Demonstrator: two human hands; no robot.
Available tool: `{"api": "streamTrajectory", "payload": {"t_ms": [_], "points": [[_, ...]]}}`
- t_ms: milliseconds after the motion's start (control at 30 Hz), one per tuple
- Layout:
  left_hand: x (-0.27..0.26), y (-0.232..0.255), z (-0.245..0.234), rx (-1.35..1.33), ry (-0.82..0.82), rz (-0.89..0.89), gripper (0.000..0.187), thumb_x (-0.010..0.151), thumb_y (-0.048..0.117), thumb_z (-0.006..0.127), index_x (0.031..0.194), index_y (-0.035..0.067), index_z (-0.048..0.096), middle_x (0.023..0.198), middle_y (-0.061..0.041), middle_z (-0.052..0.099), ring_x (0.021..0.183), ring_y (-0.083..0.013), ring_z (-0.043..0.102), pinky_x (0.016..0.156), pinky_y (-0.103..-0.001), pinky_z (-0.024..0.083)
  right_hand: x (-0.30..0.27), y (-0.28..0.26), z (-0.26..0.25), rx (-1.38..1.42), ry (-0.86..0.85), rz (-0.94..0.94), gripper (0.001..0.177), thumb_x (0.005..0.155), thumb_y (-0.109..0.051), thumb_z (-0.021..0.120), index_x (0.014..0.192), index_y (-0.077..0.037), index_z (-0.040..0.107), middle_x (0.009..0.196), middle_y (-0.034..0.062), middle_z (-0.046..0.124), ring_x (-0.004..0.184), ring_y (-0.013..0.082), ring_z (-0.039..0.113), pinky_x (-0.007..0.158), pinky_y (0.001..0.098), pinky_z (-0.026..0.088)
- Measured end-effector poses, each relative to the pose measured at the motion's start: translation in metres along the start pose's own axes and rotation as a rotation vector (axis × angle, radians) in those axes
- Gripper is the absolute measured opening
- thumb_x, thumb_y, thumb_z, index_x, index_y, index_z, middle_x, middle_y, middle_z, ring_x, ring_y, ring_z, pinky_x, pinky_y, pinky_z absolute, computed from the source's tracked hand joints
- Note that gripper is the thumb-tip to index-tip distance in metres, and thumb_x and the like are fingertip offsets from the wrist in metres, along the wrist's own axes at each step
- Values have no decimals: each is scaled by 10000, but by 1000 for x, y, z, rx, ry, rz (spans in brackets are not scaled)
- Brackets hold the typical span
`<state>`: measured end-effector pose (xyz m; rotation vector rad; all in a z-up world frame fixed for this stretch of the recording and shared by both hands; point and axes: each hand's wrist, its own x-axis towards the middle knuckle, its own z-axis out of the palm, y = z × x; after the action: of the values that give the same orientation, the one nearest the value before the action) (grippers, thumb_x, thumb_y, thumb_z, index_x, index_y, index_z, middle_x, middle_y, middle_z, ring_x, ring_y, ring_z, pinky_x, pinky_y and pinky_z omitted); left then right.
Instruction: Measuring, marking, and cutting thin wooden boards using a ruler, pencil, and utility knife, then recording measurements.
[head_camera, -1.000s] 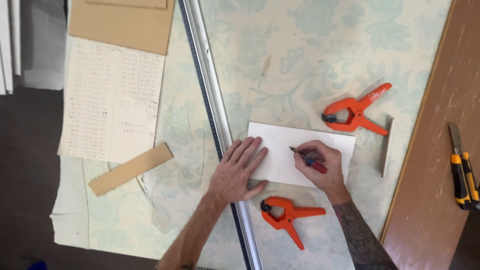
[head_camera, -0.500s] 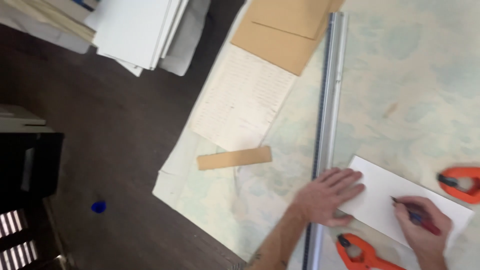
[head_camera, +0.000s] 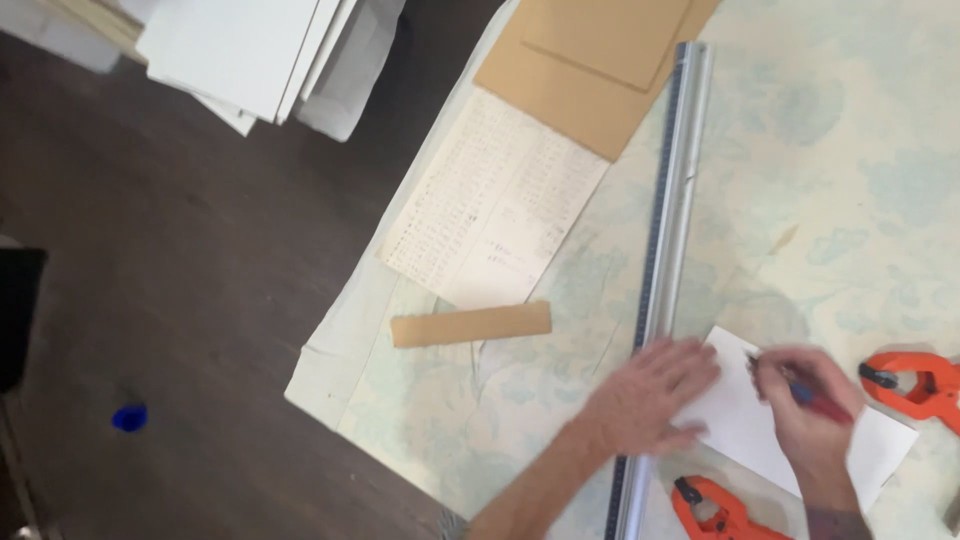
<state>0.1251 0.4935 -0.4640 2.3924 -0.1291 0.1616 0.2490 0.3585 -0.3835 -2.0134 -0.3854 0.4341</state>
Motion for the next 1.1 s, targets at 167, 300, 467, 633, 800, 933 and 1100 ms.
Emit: {"api": "streamTrajectory", "payload": {"t_ms": [167, 300, 467, 633, 800, 933, 1100], "points": [[-32, -95, -109, 9, 426, -210, 472, 960, 149, 606, 1385, -38, 525, 1424, -246, 567, 1335, -450, 533, 1204, -591, 351, 70, -46, 108, 187, -49, -86, 50, 986, 89, 652, 1005, 42, 649, 843, 176, 674, 727, 224, 691, 652, 270, 580], [-38, -177, -188, 331, 229, -527, 557, 896, 184, 691, 1425, 74, 557, 1513, -150, 511, 1464, -348, 421, 1243, -535, 280, 131, -87, 214, 237, -107, -238, 94, 874, 43, 786, 934, 11, 722, 781, 172, 714, 615, 188, 666, 563, 299, 580], [-25, -228, -220, 307, 65, -506, 675, 884, 308, 708, 1489, 100, 494, 1609, -145, 401, 1525, -336, 321, 1254, -593, 201, 204, -86, 315, 213, -138, -246, 111, 897, 11, 775, 994, 19, 723, 857, 178, 724, 715, 179, 685, 619, 301, 604], [-17, -246, -231, 265, -12, -428, 800, 842, 393, 711, 1531, 106, 423, 1648, -167, 323, 1560, -357, 241, 1249, -671, 122, 241, -87, 345, 190, -123, -217, 148, 908, 0, 779, 1042, 10, 717, 911, 157, 719, 792, 147, 683, 640, 258, 608], [-22, -259, -223, 160, 93, -373, 785, 892, 389, 678, 1571, 123, 389, 1675, -148, 297, 1565, -355, 248, 1259, -649, 134, 236, -92, 350, 12, -40, -276, 120, 874, 21, 812, 980, -4, 760, 852, 155, 724, 773, 160, 681, 667, 262, 575], [-24, -262, -220, 146, 60, -403, 814, 908, 459, 668, 1599, 173, 344, 1706, -139, 215, 1586, -388, 162, 1274, -628, 110, 235, -103, 364, 38, -54, -270, 156, 863, 15, 830, 998, -18, 760, 852, 134, 730, 772, 144, 676, 676, 262, 589], [-22, -267, -220, 105, 105, -432, 851, 902, 485, 645, 1607, 138, 316, 1707, -154, 211, 1587, -345, 193, 1286, -562, 140, 238, -92, 364, -16, -38, -345, 123, 841, 60, 807, 933, 6, 745, 790, 148, 711, 651, 164, 668, 585, 261, 554]]}}
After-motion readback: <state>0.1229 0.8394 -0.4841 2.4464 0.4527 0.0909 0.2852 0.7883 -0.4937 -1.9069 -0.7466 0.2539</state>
